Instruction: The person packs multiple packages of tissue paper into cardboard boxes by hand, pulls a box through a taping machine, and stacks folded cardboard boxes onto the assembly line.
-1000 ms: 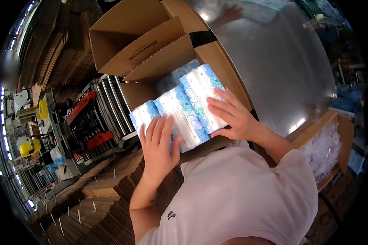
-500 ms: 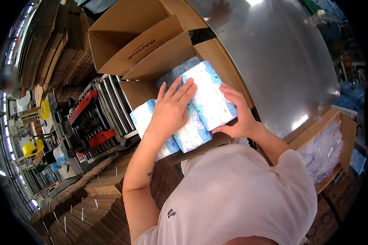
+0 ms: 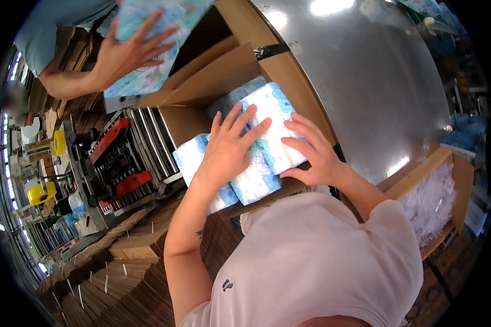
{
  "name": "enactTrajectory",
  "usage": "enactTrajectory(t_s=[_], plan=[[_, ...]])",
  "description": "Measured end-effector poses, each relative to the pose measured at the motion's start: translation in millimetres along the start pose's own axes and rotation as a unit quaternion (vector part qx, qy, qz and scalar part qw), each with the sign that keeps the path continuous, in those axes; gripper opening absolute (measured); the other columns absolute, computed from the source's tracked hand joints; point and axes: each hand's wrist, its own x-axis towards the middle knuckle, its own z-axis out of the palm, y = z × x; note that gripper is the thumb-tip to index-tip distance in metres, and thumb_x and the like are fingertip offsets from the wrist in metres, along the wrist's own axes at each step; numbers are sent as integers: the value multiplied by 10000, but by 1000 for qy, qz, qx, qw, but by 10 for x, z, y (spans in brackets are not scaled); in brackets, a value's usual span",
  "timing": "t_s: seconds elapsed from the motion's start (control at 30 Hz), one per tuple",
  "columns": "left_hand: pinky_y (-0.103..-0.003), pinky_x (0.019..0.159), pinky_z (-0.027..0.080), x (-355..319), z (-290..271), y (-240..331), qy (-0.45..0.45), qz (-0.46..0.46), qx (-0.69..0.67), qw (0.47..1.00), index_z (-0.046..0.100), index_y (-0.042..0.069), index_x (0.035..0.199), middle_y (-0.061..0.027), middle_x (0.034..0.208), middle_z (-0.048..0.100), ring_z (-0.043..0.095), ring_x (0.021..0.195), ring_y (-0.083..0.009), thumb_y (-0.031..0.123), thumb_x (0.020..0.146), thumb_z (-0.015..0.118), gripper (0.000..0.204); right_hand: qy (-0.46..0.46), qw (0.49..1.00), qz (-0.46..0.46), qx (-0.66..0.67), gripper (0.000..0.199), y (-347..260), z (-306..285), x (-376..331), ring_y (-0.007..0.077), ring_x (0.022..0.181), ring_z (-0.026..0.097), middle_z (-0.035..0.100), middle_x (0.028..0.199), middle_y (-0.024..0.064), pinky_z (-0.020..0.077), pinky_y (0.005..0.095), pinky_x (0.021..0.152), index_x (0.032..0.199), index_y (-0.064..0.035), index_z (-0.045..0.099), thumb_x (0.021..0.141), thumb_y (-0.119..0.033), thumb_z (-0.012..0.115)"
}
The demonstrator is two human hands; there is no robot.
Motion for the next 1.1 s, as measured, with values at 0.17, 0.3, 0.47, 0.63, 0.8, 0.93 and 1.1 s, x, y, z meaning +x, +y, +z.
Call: enactTrajectory(t_s=[0.17, 0.3, 0.47, 0.63, 0.8, 0.93, 1.1], plan=[[-605, 1005, 276, -29, -17, 18, 1, -7, -23, 1000, 525, 243, 1264, -92, 1373, 398, 337, 1291, -344, -52, 659, 589, 676, -120, 976, -44, -175, 670, -258, -69, 61, 394, 1261, 367, 447, 1296, 189, 188, 655, 1007, 1153, -87, 566, 692, -564, 658], [-630, 1001, 235, -187, -134, 113, 19, -55, 24, 998, 484, 228, 1299, -167, 1411, 318, 290, 1313, -372, 70, 716, 653, 628, -181, 962, -66, -195, 764, -341, -88, 118, 415, 1258, 353, 436, 1297, 215, 160, 714, 971, 1167, -94, 560, 612, -608, 670], [-674, 989, 170, -1007, -460, 560, -80, -138, 6, 987, 346, 125, 1389, -279, 1433, 209, 190, 1309, -508, 517, 601, 756, 971, -212, 951, -81, -212, 851, -353, -80, 226, 438, 1258, 339, 423, 1290, 268, 221, 628, 1012, 1204, -62, 531, 561, -588, 719], [-620, 1014, 208, -903, 12, 215, 22, -132, 34, 990, 296, 40, 1395, -307, 1421, 212, 200, 1281, -546, 550, 689, 685, 953, -253, 946, -95, -181, 933, -37, 6, 662, 451, 1273, 323, 399, 1312, 295, 238, 520, 1062, 1254, 16, 472, 626, -653, 644], [-476, 970, 362, -81, -39, -1121, -15, -141, -61, 988, 440, 35, 1301, -280, 1249, 471, 436, 1167, -450, 548, 813, 556, 718, -336, 927, 7, -166, 730, 653, 191, 1722, 363, 906, 604, 632, 964, 199, 478, 423, 802, 1058, -26, 632, 714, -667, 576], [-468, 810, 471, 228, 285, -1765, -85, -269, -33, 959, 670, 41, 968, -231, 914, 642, 605, 911, -388, 570, 877, 420, 592, -286, 932, 5, -222, 664, 1067, 732, 1999, 329, 817, 639, 663, 752, 132, 506, 417, 716, 806, -115, 715, 778, -714, 429], [-459, 851, 449, 397, 1061, -1541, 285, -294, 70, 910, 639, 44, 886, -160, 881, 654, 614, 876, -333, 442, 905, 434, 448, -22, 971, -56, -233, 436, 1323, 960, 1583, 274, 997, 576, 629, 983, 124, 420, 402, 893, 911, -54, 654, 854, -463, 516]])
